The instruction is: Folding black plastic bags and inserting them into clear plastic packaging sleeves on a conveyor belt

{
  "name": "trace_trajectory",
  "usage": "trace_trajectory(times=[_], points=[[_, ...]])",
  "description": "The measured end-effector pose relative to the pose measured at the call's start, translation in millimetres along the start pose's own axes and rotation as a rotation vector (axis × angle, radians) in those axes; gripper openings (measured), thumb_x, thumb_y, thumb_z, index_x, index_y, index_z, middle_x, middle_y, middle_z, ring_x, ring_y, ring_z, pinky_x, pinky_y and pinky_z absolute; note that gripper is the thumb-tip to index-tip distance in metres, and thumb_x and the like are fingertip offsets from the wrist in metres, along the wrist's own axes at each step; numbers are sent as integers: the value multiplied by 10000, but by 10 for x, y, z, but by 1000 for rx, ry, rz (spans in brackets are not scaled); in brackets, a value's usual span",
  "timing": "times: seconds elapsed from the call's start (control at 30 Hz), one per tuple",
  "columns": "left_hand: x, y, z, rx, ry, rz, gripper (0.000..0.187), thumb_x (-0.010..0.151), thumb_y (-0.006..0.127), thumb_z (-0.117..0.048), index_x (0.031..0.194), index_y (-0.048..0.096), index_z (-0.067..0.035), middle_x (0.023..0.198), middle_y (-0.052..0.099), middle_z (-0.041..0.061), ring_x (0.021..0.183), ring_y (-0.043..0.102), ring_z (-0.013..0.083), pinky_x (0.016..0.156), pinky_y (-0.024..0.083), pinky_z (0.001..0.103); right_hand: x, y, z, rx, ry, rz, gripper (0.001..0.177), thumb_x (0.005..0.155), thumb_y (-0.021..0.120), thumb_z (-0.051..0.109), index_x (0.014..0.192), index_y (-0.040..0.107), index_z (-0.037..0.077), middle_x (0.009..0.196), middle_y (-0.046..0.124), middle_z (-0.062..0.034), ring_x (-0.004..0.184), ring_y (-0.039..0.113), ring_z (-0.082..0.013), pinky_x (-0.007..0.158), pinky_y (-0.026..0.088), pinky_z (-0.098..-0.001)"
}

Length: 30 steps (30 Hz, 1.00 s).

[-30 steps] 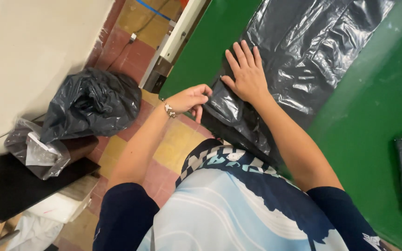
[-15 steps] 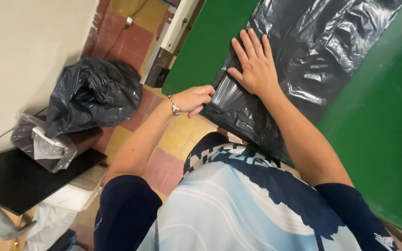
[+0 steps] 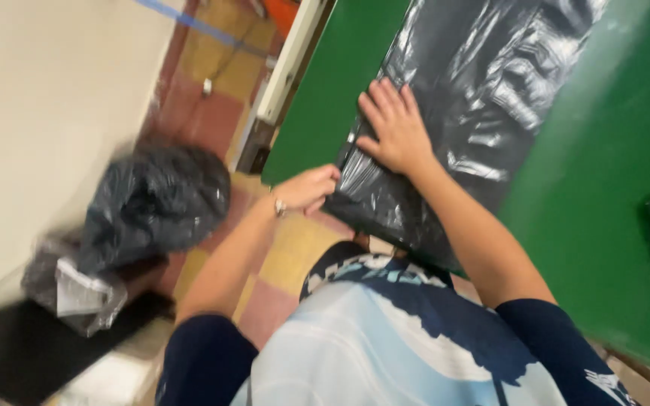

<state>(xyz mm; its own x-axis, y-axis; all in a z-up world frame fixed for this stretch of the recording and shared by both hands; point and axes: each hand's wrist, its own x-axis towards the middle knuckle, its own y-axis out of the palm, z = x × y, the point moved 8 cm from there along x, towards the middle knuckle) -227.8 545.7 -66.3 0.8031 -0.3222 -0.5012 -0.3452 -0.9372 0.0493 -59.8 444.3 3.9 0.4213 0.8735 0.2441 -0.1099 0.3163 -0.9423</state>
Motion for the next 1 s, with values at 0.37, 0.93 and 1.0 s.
trace_trajectory(times=[0.37, 0.93, 1.0], points=[[-592, 65, -643, 190, 520, -559, 472, 922, 620, -247, 1357, 508, -101, 1243, 660, 147, 799, 692, 221, 707, 499, 283, -20, -116, -124, 179, 10, -194, 976, 963, 451, 757, 1644, 260, 85, 1680, 316, -131, 1561, 259, -316, 1266, 168, -535], [-56, 518, -790, 1651, 400, -191, 711, 601, 908, -532, 1148, 574, -225, 1071, 515, -22, 1028, 503, 219, 669, 559, 346, -2492, -719, 116, -322, 182, 368, 930, 390, 858, 731, 1086, 543, 203, 1057, 495, -25, 1070, 502, -259, 784, 472, -436], [108, 422, -708, 1594, 326, -96, 587, 711, 840, -510, 1170, 586, -246, 1053, 558, -40, 1009, 554, 198, 686, 582, 341, -2493, -625, 40, -239, 203, 433, 1009, 394, 900, 694, 1203, 542, 208, 1079, 496, -21, 1065, 500, -261, 786, 493, -429]])
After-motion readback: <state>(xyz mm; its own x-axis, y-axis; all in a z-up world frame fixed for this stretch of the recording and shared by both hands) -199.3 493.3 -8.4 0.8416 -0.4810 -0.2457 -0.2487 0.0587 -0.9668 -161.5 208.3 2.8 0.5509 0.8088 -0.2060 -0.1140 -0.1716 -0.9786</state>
